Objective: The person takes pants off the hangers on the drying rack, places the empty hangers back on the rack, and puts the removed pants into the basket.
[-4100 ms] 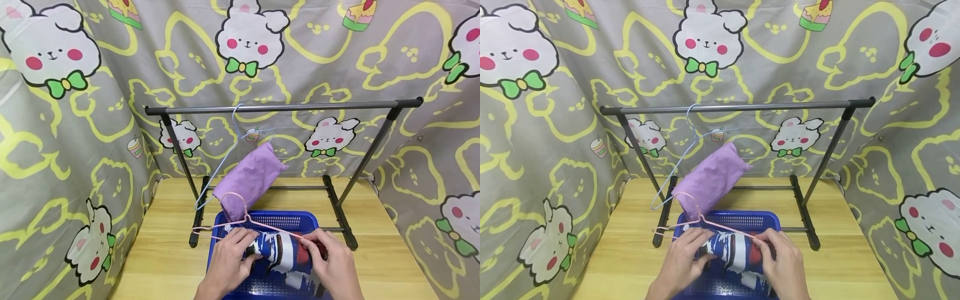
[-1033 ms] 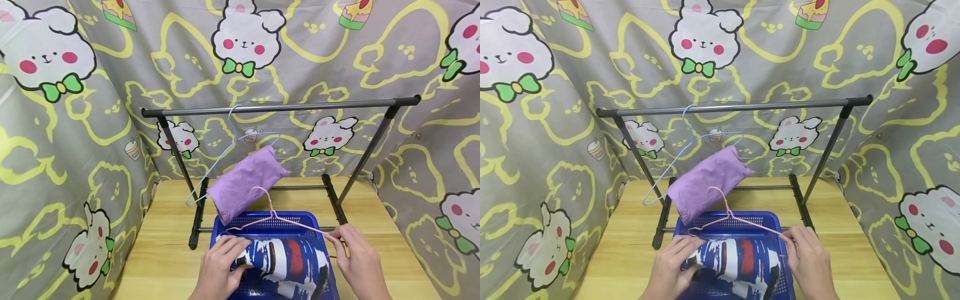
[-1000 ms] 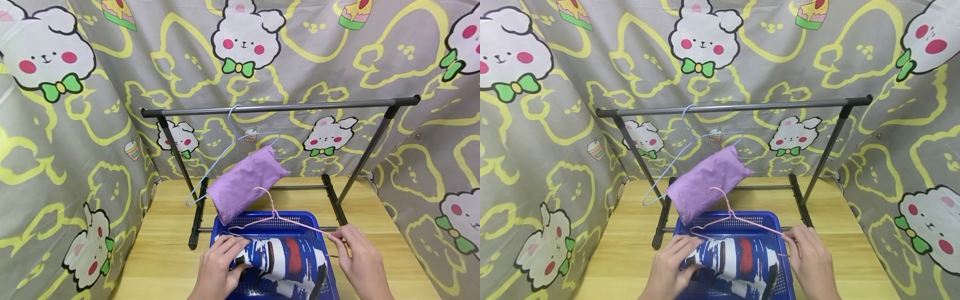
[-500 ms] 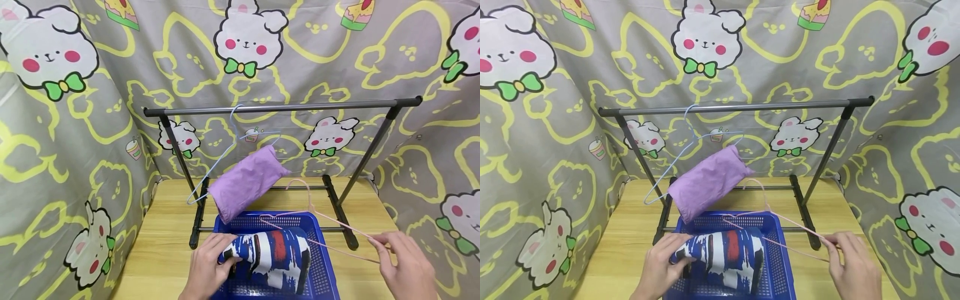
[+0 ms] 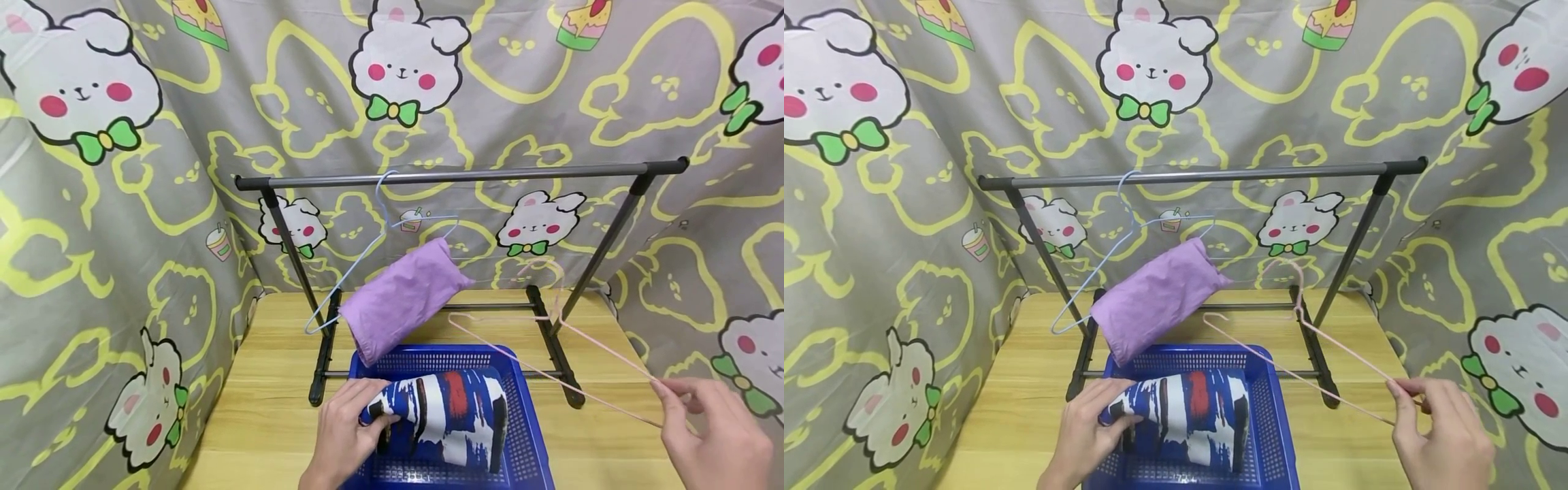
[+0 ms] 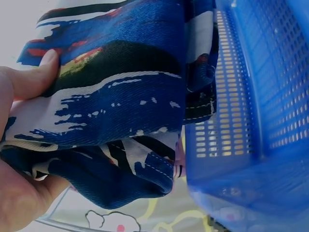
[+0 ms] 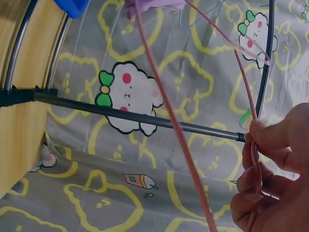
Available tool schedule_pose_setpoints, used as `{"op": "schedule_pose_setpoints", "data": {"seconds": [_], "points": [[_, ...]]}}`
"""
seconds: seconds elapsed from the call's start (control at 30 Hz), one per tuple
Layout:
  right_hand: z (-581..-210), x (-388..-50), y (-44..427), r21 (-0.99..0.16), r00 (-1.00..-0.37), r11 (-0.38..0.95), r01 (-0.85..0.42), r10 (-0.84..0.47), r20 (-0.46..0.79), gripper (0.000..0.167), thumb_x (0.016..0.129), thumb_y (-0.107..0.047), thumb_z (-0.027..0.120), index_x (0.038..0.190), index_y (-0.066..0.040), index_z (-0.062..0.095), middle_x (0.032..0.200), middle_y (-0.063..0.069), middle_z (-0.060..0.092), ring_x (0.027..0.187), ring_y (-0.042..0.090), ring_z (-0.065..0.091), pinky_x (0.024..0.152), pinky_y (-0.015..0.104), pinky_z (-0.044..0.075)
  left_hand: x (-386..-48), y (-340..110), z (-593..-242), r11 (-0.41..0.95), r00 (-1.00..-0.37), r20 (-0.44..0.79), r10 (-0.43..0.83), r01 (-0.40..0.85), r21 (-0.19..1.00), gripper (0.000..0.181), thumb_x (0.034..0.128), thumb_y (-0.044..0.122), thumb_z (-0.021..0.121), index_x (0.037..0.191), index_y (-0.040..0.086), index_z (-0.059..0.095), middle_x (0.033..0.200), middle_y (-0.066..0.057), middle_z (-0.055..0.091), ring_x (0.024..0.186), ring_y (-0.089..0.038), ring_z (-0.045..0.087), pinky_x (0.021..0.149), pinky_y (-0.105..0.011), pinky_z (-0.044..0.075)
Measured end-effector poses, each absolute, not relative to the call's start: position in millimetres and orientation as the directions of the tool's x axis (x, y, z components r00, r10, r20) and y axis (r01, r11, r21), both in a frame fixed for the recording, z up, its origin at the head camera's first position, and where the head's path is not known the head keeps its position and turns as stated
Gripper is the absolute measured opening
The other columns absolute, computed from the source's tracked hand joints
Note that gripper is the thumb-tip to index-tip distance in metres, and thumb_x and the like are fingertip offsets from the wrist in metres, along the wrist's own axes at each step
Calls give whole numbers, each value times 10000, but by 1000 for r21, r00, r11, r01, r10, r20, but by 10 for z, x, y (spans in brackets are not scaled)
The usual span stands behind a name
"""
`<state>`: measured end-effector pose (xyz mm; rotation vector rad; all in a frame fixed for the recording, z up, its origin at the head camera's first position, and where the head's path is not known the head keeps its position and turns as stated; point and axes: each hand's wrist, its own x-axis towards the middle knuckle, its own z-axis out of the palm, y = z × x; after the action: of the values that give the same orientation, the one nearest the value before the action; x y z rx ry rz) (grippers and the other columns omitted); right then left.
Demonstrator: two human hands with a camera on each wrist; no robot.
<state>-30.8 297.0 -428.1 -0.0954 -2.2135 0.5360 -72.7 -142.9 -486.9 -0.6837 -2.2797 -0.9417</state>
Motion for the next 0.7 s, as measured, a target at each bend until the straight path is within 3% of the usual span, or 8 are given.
{"op": "schedule_pose_setpoints", "data": {"seconds": [0.07, 0.13, 0.2, 0.33, 0.43, 0.63, 0.7], "points": [[-4242, -317, 2981, -427, -644, 900, -90, 274, 714, 178, 929, -93, 720, 912, 80, 686, 856, 208, 648, 880, -239, 292, 750, 55, 256, -739, -1409, -4883, 612, -705, 672, 228, 640, 463, 413, 749, 285, 907, 1123, 219, 744, 1072, 106, 730, 942, -115, 686, 780, -287, 555], [-4200, -327, 2988, -442, -638, 894, -70, 301, 709, 115, 843, 83, 728, 946, 101, 679, 858, 157, 640, 891, -239, 285, 756, 62, 244, -746, -1392, -4897, 609, -707, 670, 227, 640, 469, 407, 755, 300, 903, 1122, 225, 743, 1073, 110, 729, 944, -110, 686, 780, -287, 556], [-4160, -351, 2999, -452, -615, 888, -79, 314, 724, 120, 857, 85, 703, 966, 122, 672, 861, 74, 625, 887, -248, 284, 771, 63, 237, -747, -1379, -4909, 609, -707, 668, 231, 641, 468, 405, 761, 314, 899, 1124, 229, 742, 1073, 111, 730, 943, -107, 685, 779, -294, 558], [-4062, -421, 3027, -475, -569, 868, -143, 320, 757, 152, 913, 45, 646, 1000, 169, 660, 979, -288, 493, 891, -262, 323, 813, 68, 253, -736, -1368, -4938, 624, -712, 663, 232, 632, 460, 414, 756, 325, 900, 1128, 236, 743, 1069, 108, 734, 934, -108, 685, 758, -306, 564], [-3974, -484, 3035, -492, -564, 860, -137, 341, 752, 147, 917, 71, 641, 1020, 174, 662, 1006, -394, 394, 883, -248, 331, 800, 81, 258, -721, -1370, -4960, 633, -717, 660, 226, 623, 460, 424, 743, 317, 909, 1125, 231, 747, 1065, 99, 739, 926, -114, 686, 742, -312, 568], [-3838, -609, 3040, -575, -549, 809, -119, 429, 718, 159, 914, 103, 624, 1052, 166, 671, 978, -399, 395, 865, -206, 363, 799, 114, 257, -707, -1370, -4985, 644, -720, 658, 221, 615, 456, 428, 738, 322, 908, 1125, 231, 749, 1075, 100, 739, 939, -119, 688, 741, -330, 574], [-3796, -647, 3053, -595, -539, 793, -134, 445, 715, 154, 923, 79, 614, 1003, 20, 731, 965, -391, 416, 861, -188, 380, 797, 139, 256, -706, -1365, -4990, 645, -718, 660, 222, 616, 452, 427, 738, 326, 904, 1125, 233, 748, 1077, 106, 736, 943, -117, 687, 745, -336, 572]]}}
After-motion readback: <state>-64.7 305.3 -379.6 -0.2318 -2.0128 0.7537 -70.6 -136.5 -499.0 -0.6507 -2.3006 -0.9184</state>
